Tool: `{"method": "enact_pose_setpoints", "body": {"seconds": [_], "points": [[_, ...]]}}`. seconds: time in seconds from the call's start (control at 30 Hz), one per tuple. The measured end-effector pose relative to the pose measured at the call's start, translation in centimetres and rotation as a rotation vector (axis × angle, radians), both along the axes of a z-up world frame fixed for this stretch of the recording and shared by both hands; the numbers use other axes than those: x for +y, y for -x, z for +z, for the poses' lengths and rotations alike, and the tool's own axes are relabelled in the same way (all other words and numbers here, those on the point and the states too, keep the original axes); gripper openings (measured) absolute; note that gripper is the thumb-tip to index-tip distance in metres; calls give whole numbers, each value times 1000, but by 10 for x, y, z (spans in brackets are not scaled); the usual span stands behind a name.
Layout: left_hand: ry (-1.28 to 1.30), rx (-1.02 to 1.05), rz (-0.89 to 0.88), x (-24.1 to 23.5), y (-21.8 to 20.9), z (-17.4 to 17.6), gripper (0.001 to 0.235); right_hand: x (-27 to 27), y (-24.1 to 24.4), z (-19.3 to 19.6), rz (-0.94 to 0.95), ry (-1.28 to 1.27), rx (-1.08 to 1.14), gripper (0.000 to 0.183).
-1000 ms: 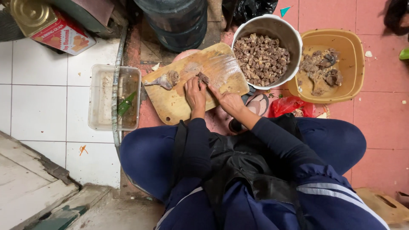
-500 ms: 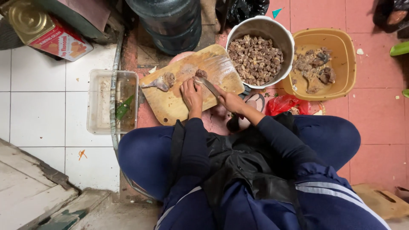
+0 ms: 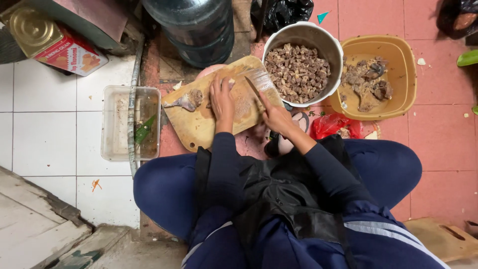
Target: Chopping pieces of cooked meat on a wooden cutting board and placing them into a pot.
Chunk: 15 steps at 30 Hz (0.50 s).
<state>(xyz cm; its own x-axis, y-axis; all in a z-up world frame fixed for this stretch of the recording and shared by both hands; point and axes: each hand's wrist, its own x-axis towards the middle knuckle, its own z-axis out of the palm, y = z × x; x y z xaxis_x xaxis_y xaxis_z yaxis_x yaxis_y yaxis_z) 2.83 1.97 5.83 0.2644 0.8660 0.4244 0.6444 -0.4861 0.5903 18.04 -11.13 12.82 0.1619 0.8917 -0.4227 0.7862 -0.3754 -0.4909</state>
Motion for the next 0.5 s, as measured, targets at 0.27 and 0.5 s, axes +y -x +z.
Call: {"method": "enact_pose_setpoints", "body": {"seconds": [0.27, 0.5], "points": [[378, 18, -154, 15, -4, -43, 24, -5, -2, -16, -30, -48, -30, 58], [105, -219, 249, -19, -18, -75, 32, -9, 6, -22, 188, -130, -246, 58]]}}
